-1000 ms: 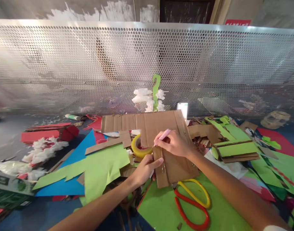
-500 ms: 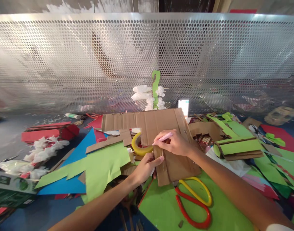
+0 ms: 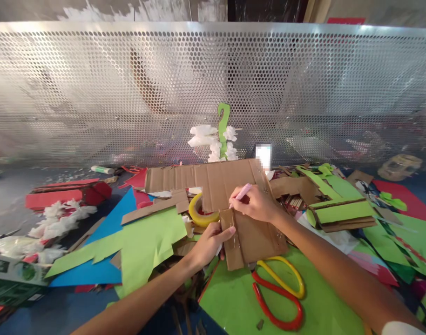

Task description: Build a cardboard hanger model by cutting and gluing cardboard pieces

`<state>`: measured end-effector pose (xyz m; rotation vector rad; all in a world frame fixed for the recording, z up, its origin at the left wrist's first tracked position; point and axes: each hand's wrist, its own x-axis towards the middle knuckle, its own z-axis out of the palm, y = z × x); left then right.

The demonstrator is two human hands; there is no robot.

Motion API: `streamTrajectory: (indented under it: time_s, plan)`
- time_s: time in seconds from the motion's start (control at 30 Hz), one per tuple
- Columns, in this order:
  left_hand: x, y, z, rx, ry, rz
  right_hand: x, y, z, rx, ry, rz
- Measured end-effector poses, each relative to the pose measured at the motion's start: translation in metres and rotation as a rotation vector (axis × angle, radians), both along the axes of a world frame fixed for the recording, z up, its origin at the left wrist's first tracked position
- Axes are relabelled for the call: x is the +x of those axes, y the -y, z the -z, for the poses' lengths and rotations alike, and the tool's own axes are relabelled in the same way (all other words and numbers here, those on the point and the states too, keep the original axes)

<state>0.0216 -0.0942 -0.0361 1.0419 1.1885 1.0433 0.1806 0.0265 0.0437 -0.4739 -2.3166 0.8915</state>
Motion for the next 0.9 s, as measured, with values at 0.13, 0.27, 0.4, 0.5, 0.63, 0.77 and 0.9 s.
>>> streamTrajectory:
  time_s: [0.13, 0.27, 0.4, 0.5, 0.63, 0.77, 0.9]
  plan:
    - [-0.0004, -0.0008, 0.0000, 0.018, 0.005, 0.010, -0.0031, 0.0009, 0.0036, -0.004, -0.018, -0.066]
    - [-0.0003, -0.0014, 0.0000, 0.021, -0.002, 0.000, -0.0053, 0.0031, 0.0035, 0.056, -0.024, -0.103]
    - [0.0001, -0.0007, -0.0004, 0.009, -0.010, -0.002, 0.0006, -0.0030, 0.0031, -0.004, -0.020, 0.013]
    - [0.0005, -0.0005, -0.0014, 0.013, -0.004, 0.000, 0.0017, -0.0042, 0.0036, -0.008, -0.015, -0.016]
    - [0.0004, -0.0004, -0.0016, 0.012, -0.019, -0.005, -0.0006, -0.0013, 0.0026, 0.004, -0.026, -0.095]
    - [0.0003, -0.0003, -0.0015, -0.011, -0.033, -0.028, 0.0021, -0.0035, 0.0006, 0.001, 0.019, 0.011]
    - [0.0008, -0.0001, -0.0026, 0.003, -0.023, -0.019, 0.0036, -0.0055, 0.0022, -0.025, 0.015, -0.058]
